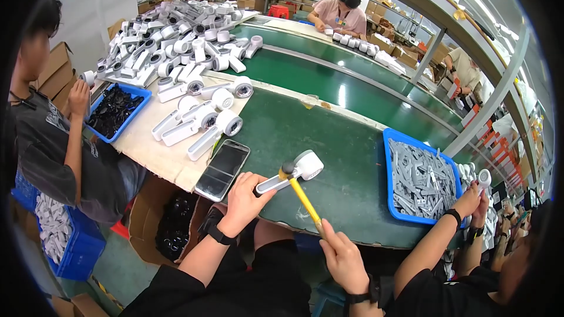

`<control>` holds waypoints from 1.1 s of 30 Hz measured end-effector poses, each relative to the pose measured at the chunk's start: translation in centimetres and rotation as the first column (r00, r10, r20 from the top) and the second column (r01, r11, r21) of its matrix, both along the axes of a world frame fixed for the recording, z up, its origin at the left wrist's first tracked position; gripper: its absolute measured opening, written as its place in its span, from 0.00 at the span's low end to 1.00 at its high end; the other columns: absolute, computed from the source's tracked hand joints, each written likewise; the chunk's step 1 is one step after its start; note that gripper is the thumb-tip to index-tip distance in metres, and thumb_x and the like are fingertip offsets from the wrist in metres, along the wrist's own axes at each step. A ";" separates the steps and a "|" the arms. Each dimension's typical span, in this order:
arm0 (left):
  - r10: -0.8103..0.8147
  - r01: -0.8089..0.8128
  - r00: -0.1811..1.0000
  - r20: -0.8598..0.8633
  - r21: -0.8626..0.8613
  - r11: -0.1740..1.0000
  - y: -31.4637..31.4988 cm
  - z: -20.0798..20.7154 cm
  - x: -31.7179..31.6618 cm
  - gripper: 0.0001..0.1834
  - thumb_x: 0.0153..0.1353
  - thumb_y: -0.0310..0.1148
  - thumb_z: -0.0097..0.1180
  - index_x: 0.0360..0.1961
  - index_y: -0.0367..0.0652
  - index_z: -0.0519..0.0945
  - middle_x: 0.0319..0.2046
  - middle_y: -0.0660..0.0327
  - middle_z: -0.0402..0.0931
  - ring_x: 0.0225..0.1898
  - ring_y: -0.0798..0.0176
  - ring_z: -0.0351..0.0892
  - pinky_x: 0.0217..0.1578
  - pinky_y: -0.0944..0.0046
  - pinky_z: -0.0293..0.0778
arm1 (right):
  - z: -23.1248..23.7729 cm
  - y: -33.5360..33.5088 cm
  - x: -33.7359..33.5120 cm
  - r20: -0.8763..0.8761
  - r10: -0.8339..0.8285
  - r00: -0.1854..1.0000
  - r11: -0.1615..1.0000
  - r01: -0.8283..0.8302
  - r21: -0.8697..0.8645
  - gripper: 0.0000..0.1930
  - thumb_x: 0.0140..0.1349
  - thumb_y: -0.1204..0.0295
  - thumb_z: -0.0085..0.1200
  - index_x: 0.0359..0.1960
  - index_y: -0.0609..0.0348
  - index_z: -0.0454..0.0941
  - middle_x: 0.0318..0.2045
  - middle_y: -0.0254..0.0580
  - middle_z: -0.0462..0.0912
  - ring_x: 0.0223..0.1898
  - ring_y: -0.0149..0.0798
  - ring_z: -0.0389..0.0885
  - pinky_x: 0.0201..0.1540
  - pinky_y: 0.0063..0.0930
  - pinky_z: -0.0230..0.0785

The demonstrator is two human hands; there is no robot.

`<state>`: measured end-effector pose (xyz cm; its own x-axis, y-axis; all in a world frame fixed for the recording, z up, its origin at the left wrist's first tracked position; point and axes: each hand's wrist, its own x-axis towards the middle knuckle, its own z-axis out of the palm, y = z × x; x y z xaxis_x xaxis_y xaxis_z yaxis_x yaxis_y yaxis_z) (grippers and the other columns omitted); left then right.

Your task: The person assembles a handheld fan by placing a white plastic component into the handle and tapping it into place with a yellow hammer. They then set the fan aside and pick up another handle to repeat the process.

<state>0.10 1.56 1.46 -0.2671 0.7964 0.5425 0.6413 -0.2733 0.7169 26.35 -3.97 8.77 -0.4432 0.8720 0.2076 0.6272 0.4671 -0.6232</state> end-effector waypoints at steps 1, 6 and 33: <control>0.003 -0.003 1.000 0.001 -0.003 1.000 0.0 -0.1 -0.1 0.12 0.50 0.32 0.71 0.33 0.40 0.81 0.29 0.58 0.75 0.36 0.53 0.76 0.38 0.56 0.72 | 0.4 -0.1 0.0 0.001 0.003 1.000 1.000 -0.003 -0.003 0.25 0.62 0.83 0.56 0.63 0.64 0.72 0.32 0.47 0.78 0.31 0.37 0.76 0.38 0.26 0.69; -0.010 0.010 0.999 0.036 0.006 1.000 0.1 -0.1 0.0 0.12 0.49 0.32 0.71 0.33 0.40 0.82 0.28 0.59 0.75 0.35 0.53 0.76 0.38 0.56 0.72 | 0.5 -0.4 0.0 -0.062 -0.037 0.997 0.996 0.042 0.075 0.25 0.62 0.83 0.56 0.63 0.63 0.73 0.30 0.49 0.77 0.30 0.40 0.75 0.36 0.26 0.68; 0.030 -0.030 0.999 0.037 -0.010 1.000 0.0 -0.4 -0.1 0.12 0.49 0.34 0.72 0.33 0.43 0.84 0.28 0.60 0.76 0.36 0.54 0.78 0.39 0.57 0.74 | -0.6 1.3 1.2 0.011 -0.047 0.999 0.993 0.046 0.104 0.26 0.64 0.83 0.52 0.65 0.62 0.71 0.27 0.37 0.74 0.25 0.28 0.70 0.30 0.24 0.65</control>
<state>-0.04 1.56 1.05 -0.3105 0.7929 0.5243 0.6222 -0.2475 0.7427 27.58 -2.66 8.22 -0.4061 0.8658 0.2924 0.6578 0.4991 -0.5641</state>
